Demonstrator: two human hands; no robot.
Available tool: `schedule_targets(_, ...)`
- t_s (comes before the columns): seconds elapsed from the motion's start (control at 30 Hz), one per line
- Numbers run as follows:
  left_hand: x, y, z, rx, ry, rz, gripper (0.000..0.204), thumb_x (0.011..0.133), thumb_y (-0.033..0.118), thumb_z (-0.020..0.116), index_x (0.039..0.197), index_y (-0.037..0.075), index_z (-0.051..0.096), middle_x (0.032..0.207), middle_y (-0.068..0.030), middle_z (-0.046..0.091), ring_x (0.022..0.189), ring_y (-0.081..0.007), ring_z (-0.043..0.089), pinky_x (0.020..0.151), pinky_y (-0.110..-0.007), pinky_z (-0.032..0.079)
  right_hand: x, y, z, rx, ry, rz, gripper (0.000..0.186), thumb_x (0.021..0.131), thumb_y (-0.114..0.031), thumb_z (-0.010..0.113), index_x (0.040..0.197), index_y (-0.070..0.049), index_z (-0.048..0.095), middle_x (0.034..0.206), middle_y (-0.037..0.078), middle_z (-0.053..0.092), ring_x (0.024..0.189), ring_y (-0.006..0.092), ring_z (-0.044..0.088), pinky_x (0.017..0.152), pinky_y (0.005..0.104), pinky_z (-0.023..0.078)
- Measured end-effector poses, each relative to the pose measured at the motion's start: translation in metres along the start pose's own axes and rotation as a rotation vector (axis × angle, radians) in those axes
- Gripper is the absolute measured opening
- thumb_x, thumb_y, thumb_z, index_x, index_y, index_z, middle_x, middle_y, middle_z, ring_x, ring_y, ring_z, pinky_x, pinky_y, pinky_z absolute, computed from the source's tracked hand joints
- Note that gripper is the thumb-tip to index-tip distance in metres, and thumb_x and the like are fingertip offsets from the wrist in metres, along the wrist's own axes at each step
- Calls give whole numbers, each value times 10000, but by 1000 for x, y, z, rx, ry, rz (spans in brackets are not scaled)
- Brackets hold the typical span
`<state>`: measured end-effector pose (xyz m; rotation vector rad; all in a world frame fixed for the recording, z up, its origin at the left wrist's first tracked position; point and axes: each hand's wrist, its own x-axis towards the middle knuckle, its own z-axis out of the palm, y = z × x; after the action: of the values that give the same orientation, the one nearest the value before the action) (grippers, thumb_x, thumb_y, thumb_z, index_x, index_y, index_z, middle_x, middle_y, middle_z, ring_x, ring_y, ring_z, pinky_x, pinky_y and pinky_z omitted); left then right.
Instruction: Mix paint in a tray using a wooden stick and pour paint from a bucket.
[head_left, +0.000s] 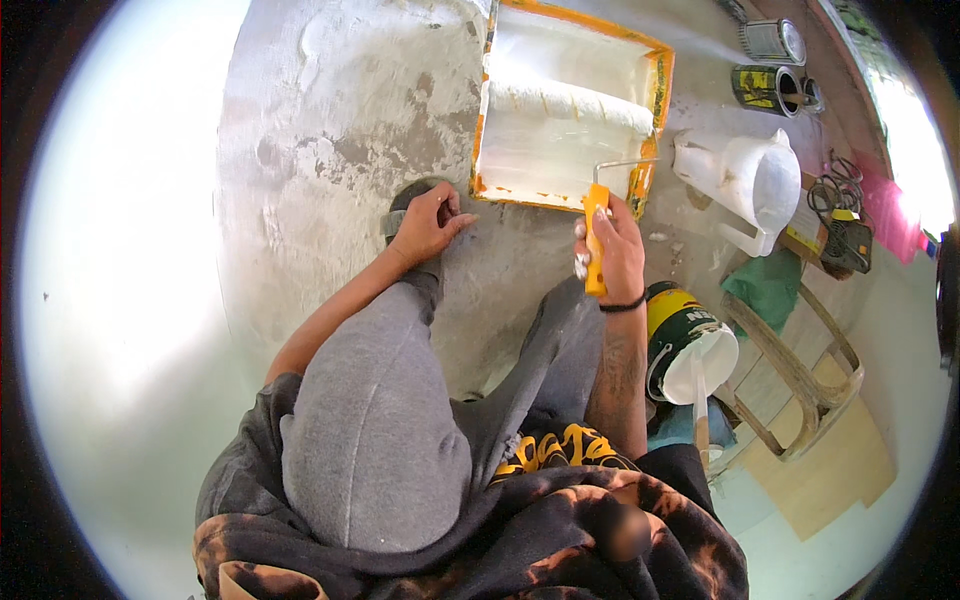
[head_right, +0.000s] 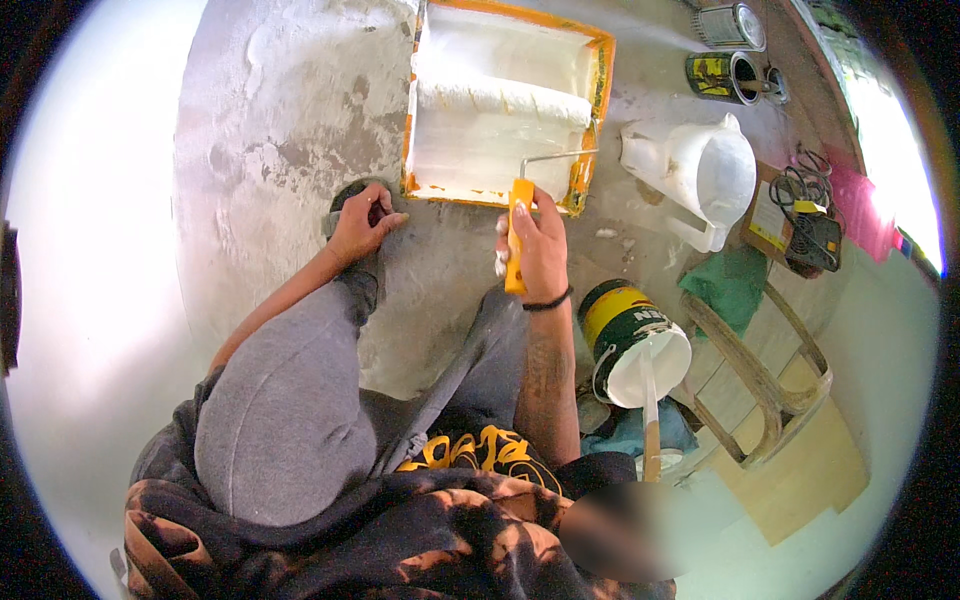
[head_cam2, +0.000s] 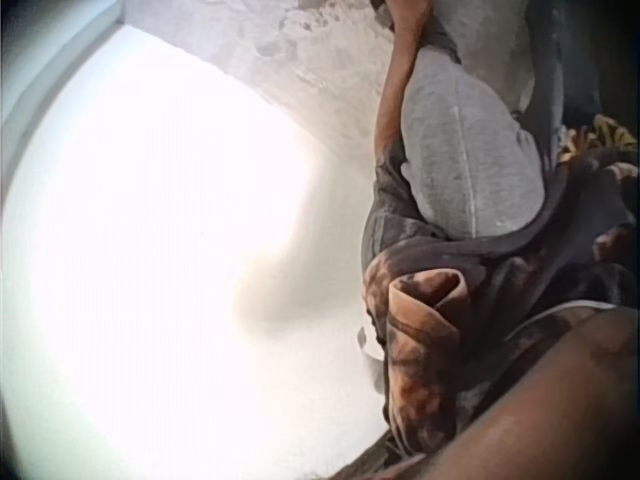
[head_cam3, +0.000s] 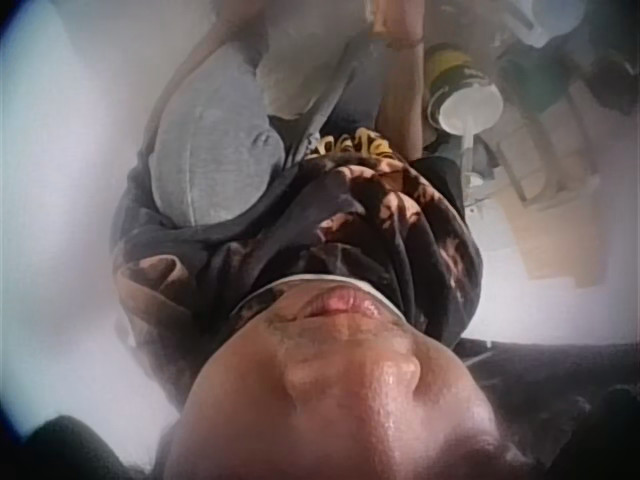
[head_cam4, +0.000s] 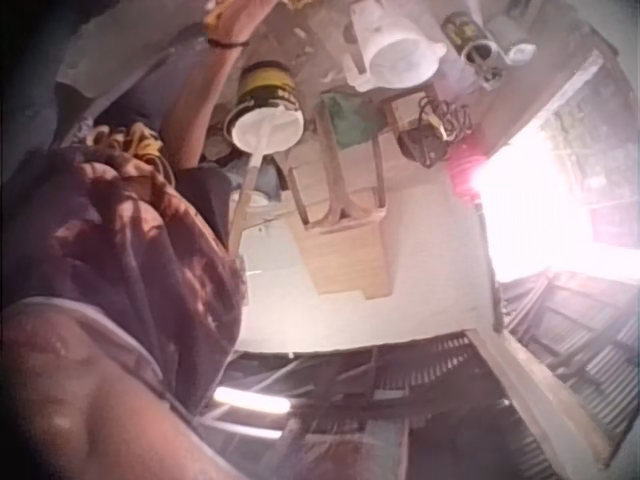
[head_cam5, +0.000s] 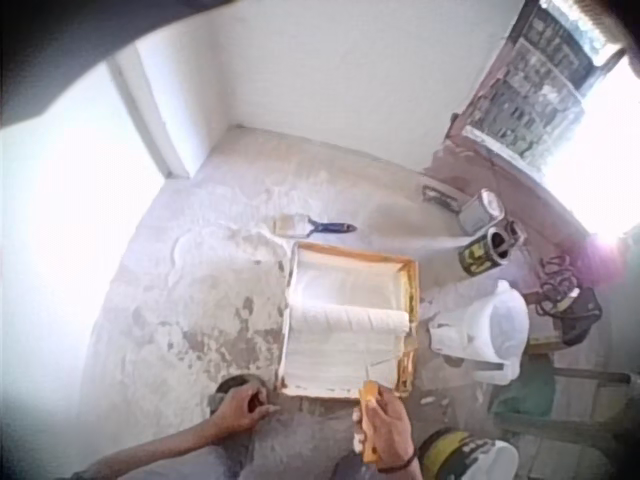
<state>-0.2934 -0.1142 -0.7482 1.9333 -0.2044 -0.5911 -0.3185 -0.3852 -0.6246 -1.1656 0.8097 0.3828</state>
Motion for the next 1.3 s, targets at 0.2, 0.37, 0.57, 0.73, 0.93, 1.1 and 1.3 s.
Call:
schedule_targets(0.2,0,-4,1,-41,11,11,386,818,325,756,831,47,488,643,-24,477,571,-105,449,540,-266,408,-47,14,-7,8,30,60,355,989,-149,469,1332,-80,404,796,59,556,504,107,498,402,256,425)
schedule_targets(0.37,3,0,3,-5,7,46,398,822,341,753,834,55,477,648,-21,467,576,-102,452,545,-262,410,-56,31,-17,52,38,82,359,983,-143,471,1331,-84,404,804,62,557,497,113,499,403,258,431)
schedule_targets(0.57,1,-7,4,6,15,42,383,809,306,762,824,51,477,644,-48,484,566,-134,470,544,-276,420,-18,16,-2,26,6,8,375,978,-133,468,1341,-65,403,796,60,562,501,110,508,393,257,442)
schedule_targets(0.73,0,-1,0,-2,13,12,394,820,319,750,830,55,458,658,-36,454,578,-122,447,551,-271,406,-55,9,-2,-24,-5,-17,398,979,-124,463,1366,-71,384,802,60,563,498,109,513,394,251,445)
schedule_targets(0.93,2,-3,1,32,-13,45,380,819,301,748,831,54,460,660,-42,460,576,-132,445,556,-282,411,-75,24,-17,95,28,132,401,981,-142,472,1367,-82,383,819,76,568,496,116,515,401,264,454)
schedule_targets(1.1,5,-5,6,28,-5,47,379,795,283,775,823,38,486,650,-74,526,577,-158,509,567,-290,446,-22,30,-9,99,23,50,421,982,-160,490,1378,-97,363,822,81,574,521,117,521,418,265,462)
schedule_targets(1.3,0,-2,-2,-18,0,21,362,809,246,762,823,46,460,664,-33,478,586,-108,443,549,-267,401,-54,17,2,156,6,71,451,981,-157,495,1404,-145,339,871,85,587,548,111,521,423,253,462)
